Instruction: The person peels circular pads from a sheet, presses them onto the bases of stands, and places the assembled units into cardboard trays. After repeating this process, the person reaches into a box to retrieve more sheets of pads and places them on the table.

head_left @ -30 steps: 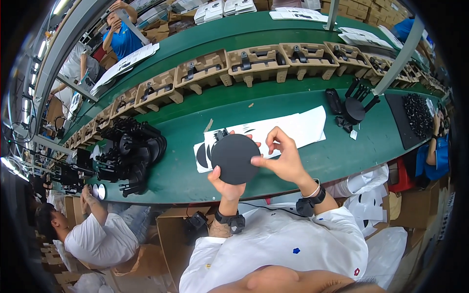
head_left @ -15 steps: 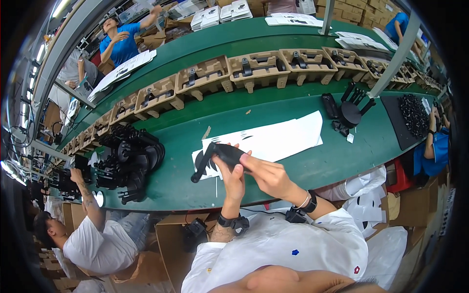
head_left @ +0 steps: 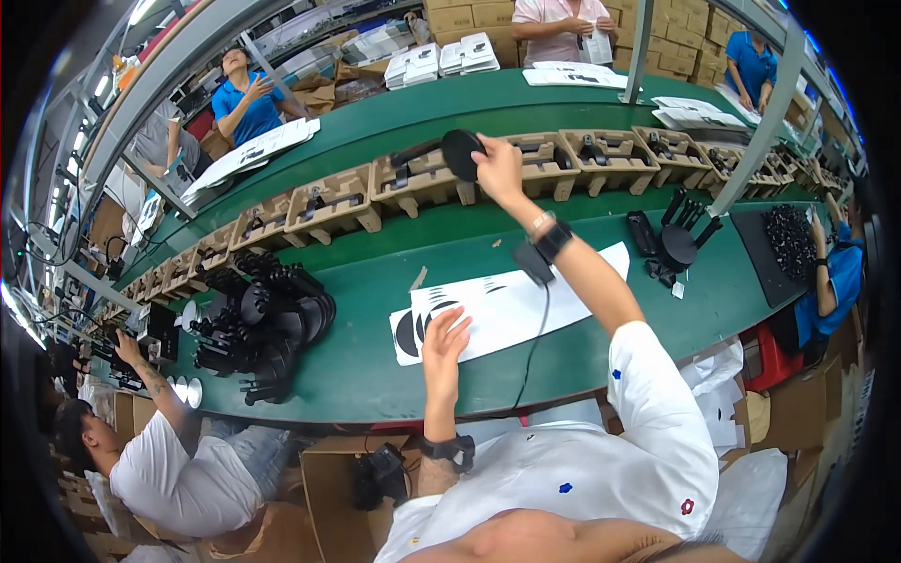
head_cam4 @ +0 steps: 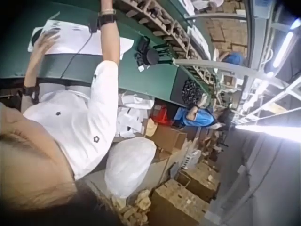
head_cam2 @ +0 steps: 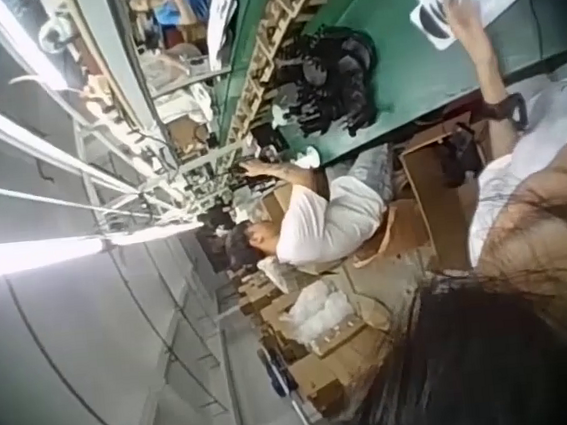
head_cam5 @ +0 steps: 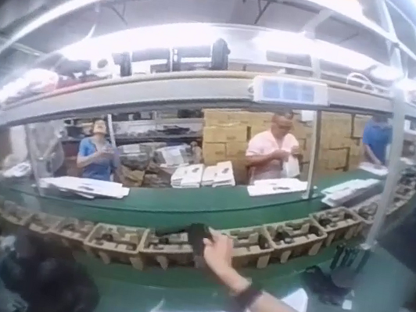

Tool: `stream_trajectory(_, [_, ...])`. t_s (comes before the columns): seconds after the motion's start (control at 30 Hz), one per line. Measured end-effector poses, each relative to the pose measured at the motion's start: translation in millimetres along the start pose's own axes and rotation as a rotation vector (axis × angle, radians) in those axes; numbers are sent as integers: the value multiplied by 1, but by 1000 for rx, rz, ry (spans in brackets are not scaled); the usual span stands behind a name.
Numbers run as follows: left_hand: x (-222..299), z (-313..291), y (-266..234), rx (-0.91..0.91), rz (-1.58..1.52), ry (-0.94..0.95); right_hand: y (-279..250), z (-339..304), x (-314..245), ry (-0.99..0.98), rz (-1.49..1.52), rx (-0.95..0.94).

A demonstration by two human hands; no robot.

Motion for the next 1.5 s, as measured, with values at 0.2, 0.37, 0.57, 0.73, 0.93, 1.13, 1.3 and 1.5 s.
stream_trajectory(0.2, [26,-39,-73,255,233,210,55,41,7,-85,-534,-111])
stream_trajectory(0.37, [43,-70,-112,371,286,254,99,18,8,-126,-688,-366])
stream_trajectory(0.57, [39,-58,-113,358,292,261,71,-38,28,-379,-840,-324])
stream_trajectory(0.73, [51,-55,-105,320,345,300,-28,-138,-11,-121,-865,-540])
stream_trajectory(0.93, [45,-28,-108,230,472,395,-126,-259,33,266,-942,-367])
stream_trajectory(1.13, [45,4,-23,-58,922,410,-325,-246,43,330,-733,535])
stream_trajectory(1.3, [-9,30,33,-498,1490,240,-509,-359,141,583,-1054,1245])
stream_trajectory(1.5, [-29,54,21,-725,1501,77,-422,-414,361,1013,-1359,-214])
Point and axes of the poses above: each hand's wrist, its own z-axis towards the middle knuckle, its own y-axis out of the palm, x = y × z, the point moved 10 cm from there along z, towards the middle knuckle, and after that the axes turned 15 degrees about -z, right-handed, at the moved point
